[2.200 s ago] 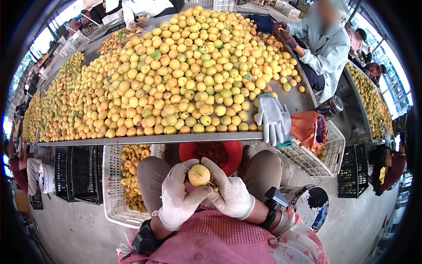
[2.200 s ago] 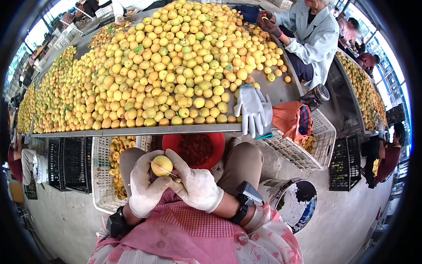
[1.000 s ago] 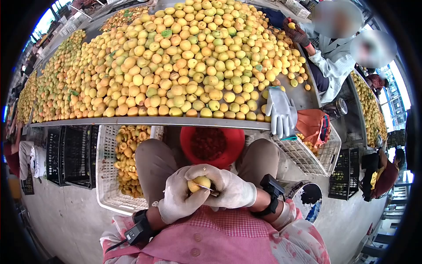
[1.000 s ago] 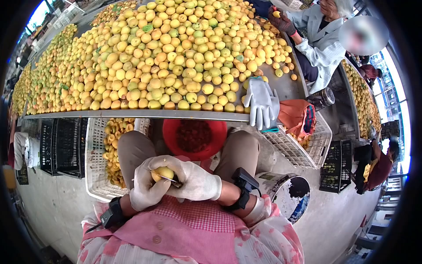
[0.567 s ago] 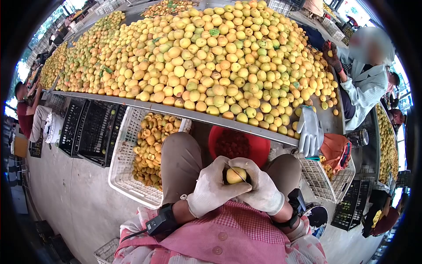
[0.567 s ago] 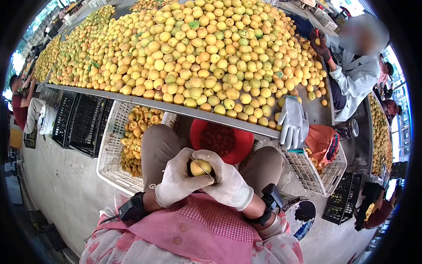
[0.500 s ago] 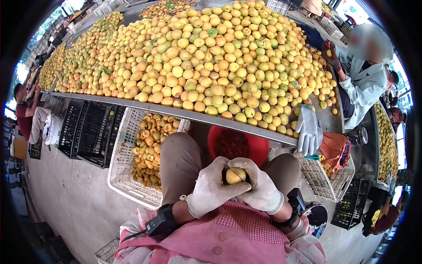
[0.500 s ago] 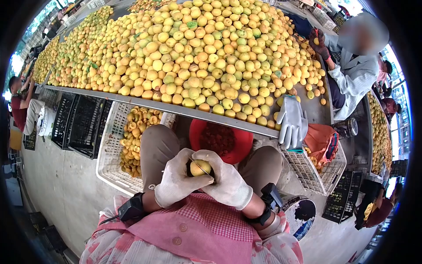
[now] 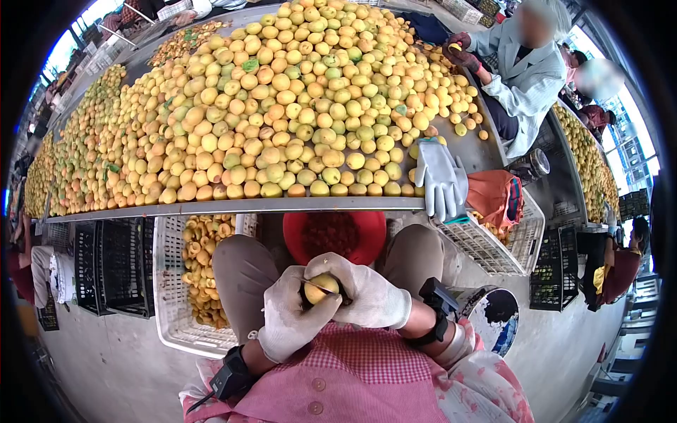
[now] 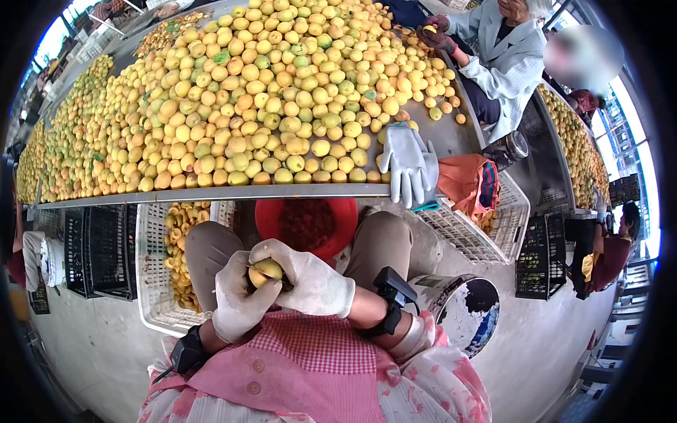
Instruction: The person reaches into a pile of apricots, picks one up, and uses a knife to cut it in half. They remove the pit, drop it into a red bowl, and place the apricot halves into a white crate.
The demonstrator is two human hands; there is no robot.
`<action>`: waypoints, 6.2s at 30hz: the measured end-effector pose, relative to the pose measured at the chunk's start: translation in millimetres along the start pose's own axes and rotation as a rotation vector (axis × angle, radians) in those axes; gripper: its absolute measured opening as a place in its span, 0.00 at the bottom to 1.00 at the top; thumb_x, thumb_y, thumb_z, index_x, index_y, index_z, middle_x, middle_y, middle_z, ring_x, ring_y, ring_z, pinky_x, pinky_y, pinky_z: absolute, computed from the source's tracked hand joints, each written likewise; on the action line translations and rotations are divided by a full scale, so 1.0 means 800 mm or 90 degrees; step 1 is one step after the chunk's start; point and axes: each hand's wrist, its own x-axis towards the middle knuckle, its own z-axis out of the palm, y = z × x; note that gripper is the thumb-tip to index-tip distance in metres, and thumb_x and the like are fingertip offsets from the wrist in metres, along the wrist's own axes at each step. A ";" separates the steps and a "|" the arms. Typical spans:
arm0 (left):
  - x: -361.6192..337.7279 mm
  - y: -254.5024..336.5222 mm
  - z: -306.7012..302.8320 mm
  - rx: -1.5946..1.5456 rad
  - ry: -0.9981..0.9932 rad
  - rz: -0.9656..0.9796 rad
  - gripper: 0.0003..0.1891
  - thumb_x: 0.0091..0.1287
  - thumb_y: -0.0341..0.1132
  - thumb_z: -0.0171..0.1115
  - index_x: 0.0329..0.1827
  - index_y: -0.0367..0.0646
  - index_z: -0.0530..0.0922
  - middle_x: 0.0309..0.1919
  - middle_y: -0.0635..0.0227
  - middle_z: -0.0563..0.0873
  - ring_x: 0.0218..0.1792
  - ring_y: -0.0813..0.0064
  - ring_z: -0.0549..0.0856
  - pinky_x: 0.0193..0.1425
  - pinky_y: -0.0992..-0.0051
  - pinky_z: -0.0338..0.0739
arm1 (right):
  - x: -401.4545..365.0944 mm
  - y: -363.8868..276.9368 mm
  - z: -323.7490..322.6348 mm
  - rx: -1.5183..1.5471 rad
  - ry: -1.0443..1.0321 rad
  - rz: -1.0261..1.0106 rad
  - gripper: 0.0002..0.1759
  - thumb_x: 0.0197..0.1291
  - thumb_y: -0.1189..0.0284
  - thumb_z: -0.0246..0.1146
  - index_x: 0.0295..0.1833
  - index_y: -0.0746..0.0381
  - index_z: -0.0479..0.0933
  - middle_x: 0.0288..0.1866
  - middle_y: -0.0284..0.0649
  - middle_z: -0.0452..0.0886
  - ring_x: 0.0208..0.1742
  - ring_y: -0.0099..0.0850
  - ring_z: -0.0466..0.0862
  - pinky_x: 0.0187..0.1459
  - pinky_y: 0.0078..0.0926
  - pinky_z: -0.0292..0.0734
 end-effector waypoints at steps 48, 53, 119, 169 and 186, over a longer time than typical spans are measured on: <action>-0.045 -0.090 -0.054 -0.587 0.278 -0.165 0.24 0.76 0.30 0.57 0.73 0.38 0.62 0.57 0.64 0.78 0.54 0.74 0.81 0.60 0.73 0.79 | 0.099 -0.030 0.037 0.200 -0.042 0.348 0.27 0.58 0.78 0.64 0.63 0.66 0.64 0.38 0.36 0.77 0.22 0.21 0.80 0.17 0.16 0.72; -0.072 -0.080 -0.091 -0.649 0.294 -0.135 0.25 0.75 0.28 0.55 0.73 0.36 0.61 0.62 0.59 0.76 0.58 0.70 0.80 0.65 0.71 0.76 | 0.176 -0.077 0.098 0.070 -0.230 0.229 0.48 0.58 0.80 0.63 0.81 0.60 0.46 0.56 0.45 0.76 0.36 0.24 0.84 0.23 0.16 0.79; 0.024 0.014 0.033 -0.073 0.096 -0.016 0.13 0.56 0.29 0.74 0.40 0.40 0.78 0.29 0.63 0.84 0.30 0.76 0.83 0.37 0.74 0.79 | 0.021 -0.042 -0.005 0.242 0.375 -0.251 0.08 0.71 0.76 0.57 0.51 0.69 0.75 0.23 0.34 0.75 0.19 0.23 0.72 0.26 0.23 0.72; 0.055 -0.020 0.034 0.213 0.049 0.242 0.27 0.80 0.44 0.39 0.71 0.30 0.67 0.58 0.46 0.78 0.53 0.53 0.80 0.58 0.62 0.75 | 0.011 0.022 -0.007 0.558 0.313 0.305 0.26 0.65 0.62 0.66 0.64 0.62 0.70 0.26 0.28 0.74 0.20 0.15 0.70 0.19 0.14 0.63; 0.033 -0.022 0.035 0.395 0.116 0.235 0.21 0.76 0.41 0.47 0.65 0.39 0.73 0.51 0.50 0.77 0.50 0.51 0.79 0.55 0.57 0.73 | 0.025 0.054 0.015 0.648 0.186 0.234 0.24 0.61 0.76 0.56 0.65 0.60 0.70 0.32 0.31 0.77 0.24 0.19 0.77 0.25 0.18 0.74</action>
